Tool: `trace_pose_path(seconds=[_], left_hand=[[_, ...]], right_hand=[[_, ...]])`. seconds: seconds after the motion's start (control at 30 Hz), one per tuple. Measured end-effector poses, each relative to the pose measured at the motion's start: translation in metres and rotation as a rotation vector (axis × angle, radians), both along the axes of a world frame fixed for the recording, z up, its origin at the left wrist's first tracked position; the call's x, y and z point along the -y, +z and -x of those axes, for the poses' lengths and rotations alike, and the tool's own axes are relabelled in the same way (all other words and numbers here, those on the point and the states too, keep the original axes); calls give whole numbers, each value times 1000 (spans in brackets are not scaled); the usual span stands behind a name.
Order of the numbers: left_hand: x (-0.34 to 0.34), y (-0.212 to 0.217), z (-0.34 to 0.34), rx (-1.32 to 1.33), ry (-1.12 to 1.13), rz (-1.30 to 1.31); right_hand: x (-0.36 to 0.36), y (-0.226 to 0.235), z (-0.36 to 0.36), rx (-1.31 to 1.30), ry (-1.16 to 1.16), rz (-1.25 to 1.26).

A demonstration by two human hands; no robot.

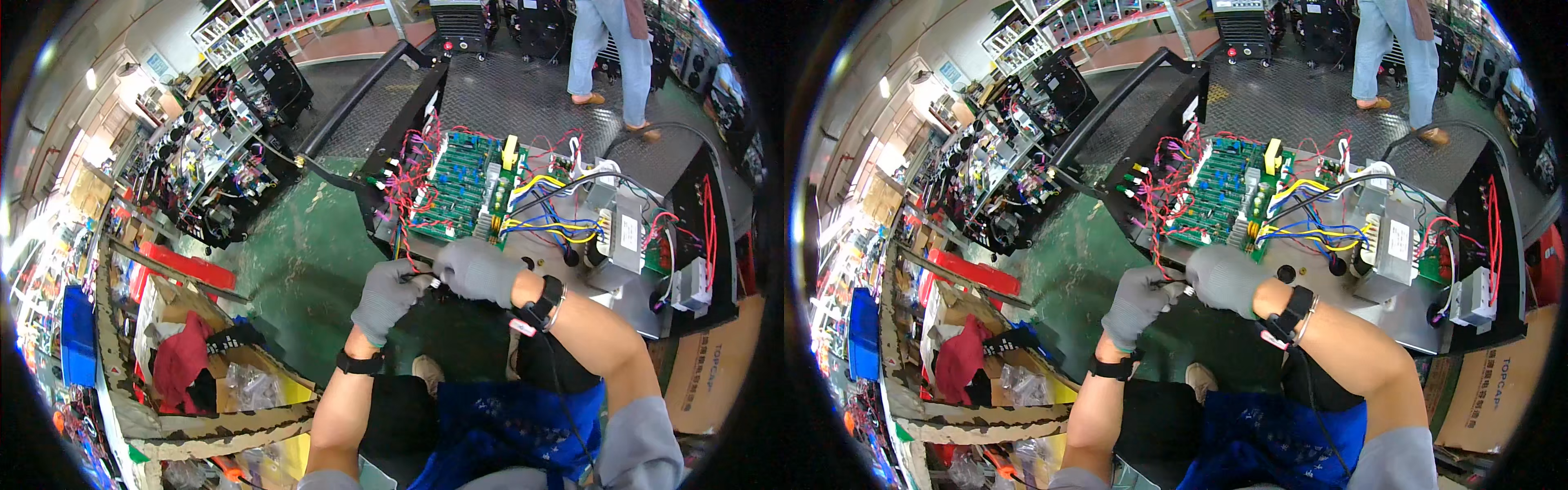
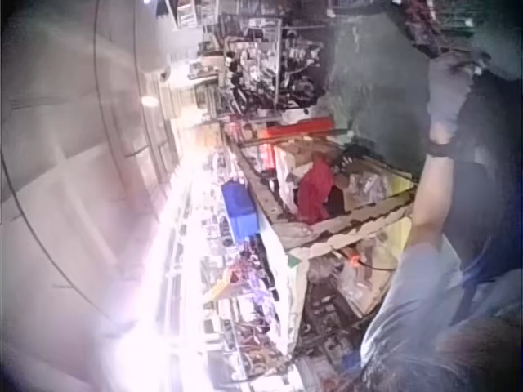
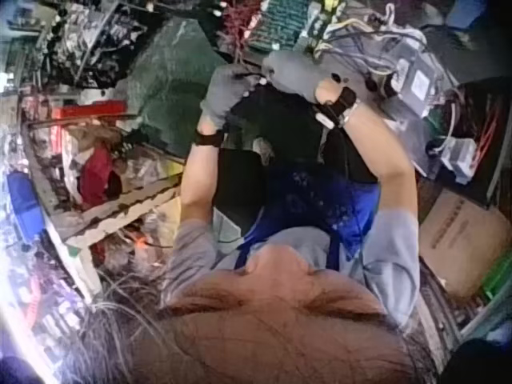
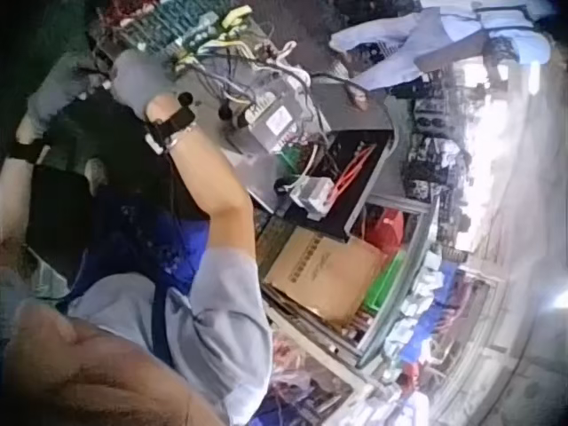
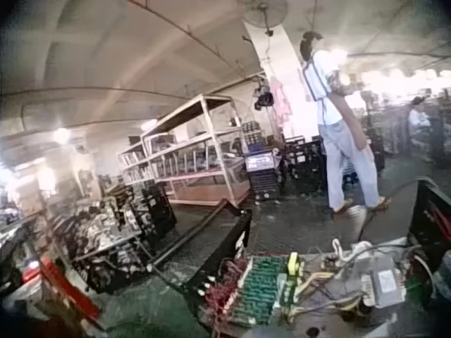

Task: Assemble internal components and wiring of an industrial electronic enclosure.

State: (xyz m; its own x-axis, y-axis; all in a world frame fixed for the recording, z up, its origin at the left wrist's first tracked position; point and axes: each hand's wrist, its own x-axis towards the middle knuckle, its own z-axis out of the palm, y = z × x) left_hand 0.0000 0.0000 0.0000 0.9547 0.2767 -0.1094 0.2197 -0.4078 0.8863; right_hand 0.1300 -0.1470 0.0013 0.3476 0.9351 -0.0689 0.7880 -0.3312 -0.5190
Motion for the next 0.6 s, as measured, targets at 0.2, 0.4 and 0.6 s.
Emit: trace_pose_path(seconds=[0.2,0.4,0.6], left_hand=[[15,-11,-29,307,304,-172],[8,-5,-79,287,387,-815],[-3,-7,-92,-58,445,-1062]], right_hand=[[8,21,-25,-182,-301,-508],[16,10,-22,42,-275,-456],[26,31,24,495,-121,-21]])
